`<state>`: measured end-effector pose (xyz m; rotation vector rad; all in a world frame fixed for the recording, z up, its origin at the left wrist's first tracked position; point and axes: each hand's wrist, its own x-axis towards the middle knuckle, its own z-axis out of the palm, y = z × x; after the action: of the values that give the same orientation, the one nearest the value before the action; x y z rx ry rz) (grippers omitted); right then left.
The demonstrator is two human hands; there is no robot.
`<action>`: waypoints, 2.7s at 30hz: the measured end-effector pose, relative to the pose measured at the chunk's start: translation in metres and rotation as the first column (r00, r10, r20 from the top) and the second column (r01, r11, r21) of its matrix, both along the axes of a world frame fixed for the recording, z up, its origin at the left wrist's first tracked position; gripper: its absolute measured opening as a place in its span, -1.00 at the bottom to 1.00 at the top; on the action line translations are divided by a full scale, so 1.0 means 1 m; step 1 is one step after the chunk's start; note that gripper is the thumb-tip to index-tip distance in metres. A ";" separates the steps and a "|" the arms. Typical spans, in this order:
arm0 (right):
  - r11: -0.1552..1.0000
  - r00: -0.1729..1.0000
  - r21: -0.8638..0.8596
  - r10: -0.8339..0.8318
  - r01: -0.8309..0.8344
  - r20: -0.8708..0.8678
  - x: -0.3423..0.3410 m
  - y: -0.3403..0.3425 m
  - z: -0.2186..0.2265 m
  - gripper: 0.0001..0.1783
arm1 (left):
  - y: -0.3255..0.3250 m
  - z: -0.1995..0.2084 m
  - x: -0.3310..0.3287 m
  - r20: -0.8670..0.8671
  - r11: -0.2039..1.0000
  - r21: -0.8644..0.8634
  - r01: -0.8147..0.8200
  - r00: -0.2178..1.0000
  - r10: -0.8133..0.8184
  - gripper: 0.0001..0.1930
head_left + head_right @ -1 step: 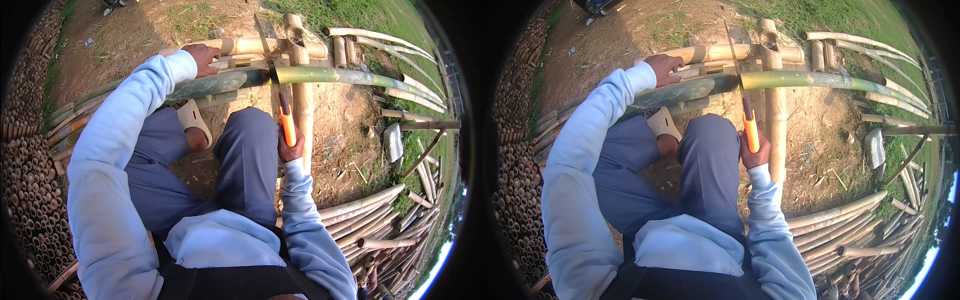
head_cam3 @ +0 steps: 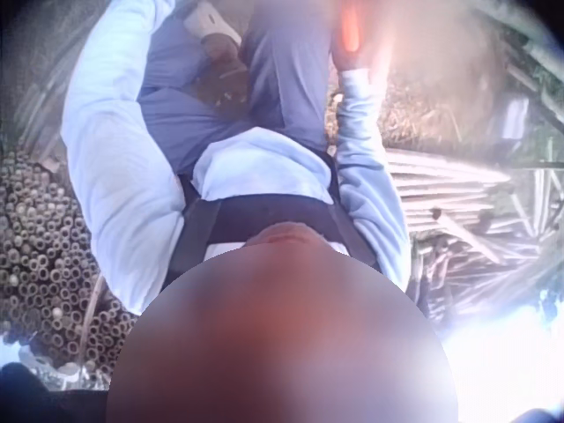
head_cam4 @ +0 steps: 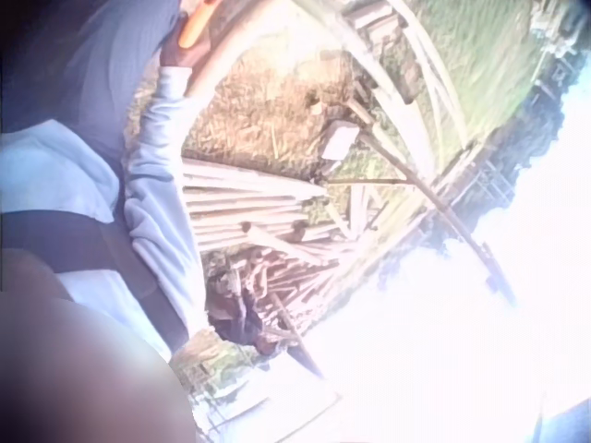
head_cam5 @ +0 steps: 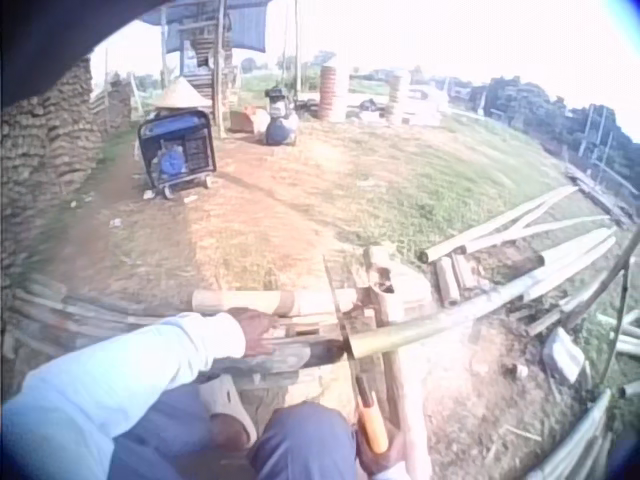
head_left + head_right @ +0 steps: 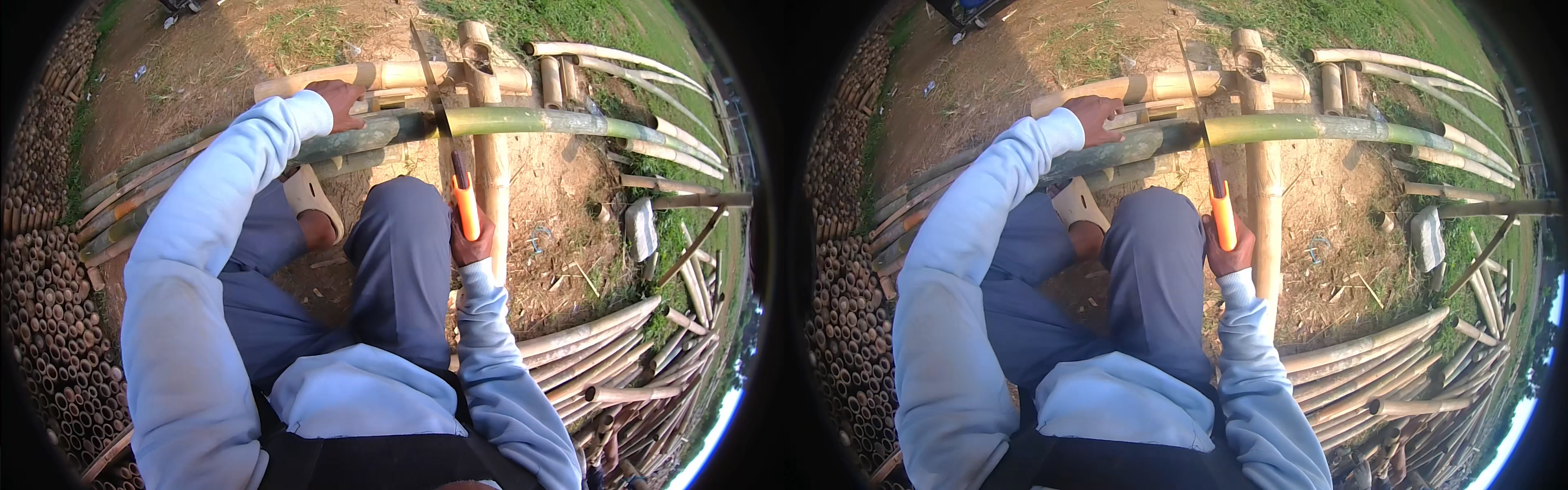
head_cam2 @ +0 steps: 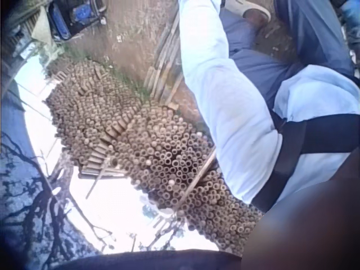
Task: The person positions bamboo poles on a makeshift sawhorse and uses a hand saw to cut them into shorter sections. The person repeatedly adjusts the bamboo and saws through the poles, creating cut pieces that fall to the ground.
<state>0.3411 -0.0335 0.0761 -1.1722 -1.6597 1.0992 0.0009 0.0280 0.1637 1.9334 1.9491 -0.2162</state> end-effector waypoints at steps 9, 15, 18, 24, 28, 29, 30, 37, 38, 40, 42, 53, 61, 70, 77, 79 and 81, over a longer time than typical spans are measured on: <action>0.995 1.000 -0.100 0.005 -0.008 -0.026 0.003 0.006 -0.015 -0.79 | -0.009 -0.144 0.036 -0.013 0.878 0.462 -0.123 0.989 0.145 -0.28; 0.974 0.999 -0.223 0.032 -0.024 0.031 0.049 -0.056 0.003 -0.72 | -0.006 -0.138 0.034 -0.024 0.904 0.412 -0.116 0.990 0.138 -0.36; 0.987 0.999 -0.154 0.034 -0.037 -0.019 0.088 -0.117 0.035 -0.60 | -0.007 -0.138 0.035 -0.013 0.907 0.403 -0.123 0.990 0.140 -0.35; 0.972 1.000 -0.234 0.016 -0.013 0.012 0.037 -0.029 0.016 -0.83 | -0.004 -0.136 0.038 -0.010 0.917 0.379 -0.123 0.991 0.137 -0.36; 0.975 0.995 -0.196 0.101 -0.103 -0.024 0.032 -0.010 0.005 -0.80 | -0.007 -0.132 0.038 -0.013 0.929 0.353 -0.110 0.992 0.123 -0.34; 0.970 0.995 -0.223 0.096 -0.098 -0.021 0.039 -0.027 0.008 -0.80 | -0.006 -0.132 0.037 -0.014 0.923 0.371 -0.097 0.994 0.110 -0.34; 0.964 0.998 -0.258 0.070 -0.065 0.007 0.053 -0.050 0.015 -0.76 | -0.007 -0.131 0.035 -0.023 0.907 0.407 -0.107 0.992 0.127 -0.34; 0.958 0.997 -0.286 0.034 -0.011 0.076 0.065 -0.079 0.031 -0.64 | -0.003 -0.143 0.034 -0.017 0.910 0.393 -0.133 0.988 0.152 -0.38; 0.950 0.998 -0.313 0.018 0.003 0.064 0.051 -0.057 0.023 -0.76 | -0.003 -0.143 0.034 -0.008 0.908 0.398 -0.132 0.989 0.148 -0.38; 0.982 0.999 -0.185 0.039 -0.041 -0.013 0.025 -0.018 0.006 -0.84 | -0.001 -0.140 0.034 -0.010 0.906 0.405 -0.125 0.990 0.141 -0.35; 0.982 0.999 -0.186 0.031 -0.034 -0.021 0.024 -0.013 0.000 -0.83 | -0.002 -0.136 0.033 -0.006 0.916 0.385 -0.115 0.992 0.128 -0.34; 0.957 0.994 -0.288 0.055 -0.024 0.098 0.057 -0.057 0.035 -0.72 | -0.001 -0.138 0.034 -0.027 0.925 0.358 -0.126 0.989 0.145 -0.32; 0.968 0.997 -0.249 0.044 -0.027 0.061 0.050 -0.054 0.018 -0.74 | -0.001 -0.135 0.028 -0.045 0.924 0.372 -0.086 0.993 0.110 -0.28; 0.983 0.997 -0.177 0.063 -0.055 0.037 0.028 -0.008 0.001 -0.79 | 0.002 -0.136 0.030 -0.005 0.933 0.348 -0.095 0.995 0.104 -0.32; 0.978 0.991 -0.211 0.032 -0.004 0.129 0.067 -0.086 0.030 -0.70 | -0.003 -0.132 0.028 -0.023 0.929 0.359 -0.092 0.994 0.108 -0.35; 0.974 0.991 -0.228 0.017 0.014 0.133 0.081 -0.115 0.046 -0.54 | -0.002 -0.139 0.029 -0.018 0.924 0.372 -0.091 0.994 0.105 -0.38; 0.971 0.992 -0.238 0.039 -0.008 0.124 0.078 -0.105 0.044 -0.56 | 0.000 -0.145 0.029 -0.020 0.926 0.365 -0.094 0.994 0.109 -0.37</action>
<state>0.4195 -0.1381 0.1203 -1.4034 -1.6760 1.2880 0.0300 0.0277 0.0190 2.0510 2.2365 0.1487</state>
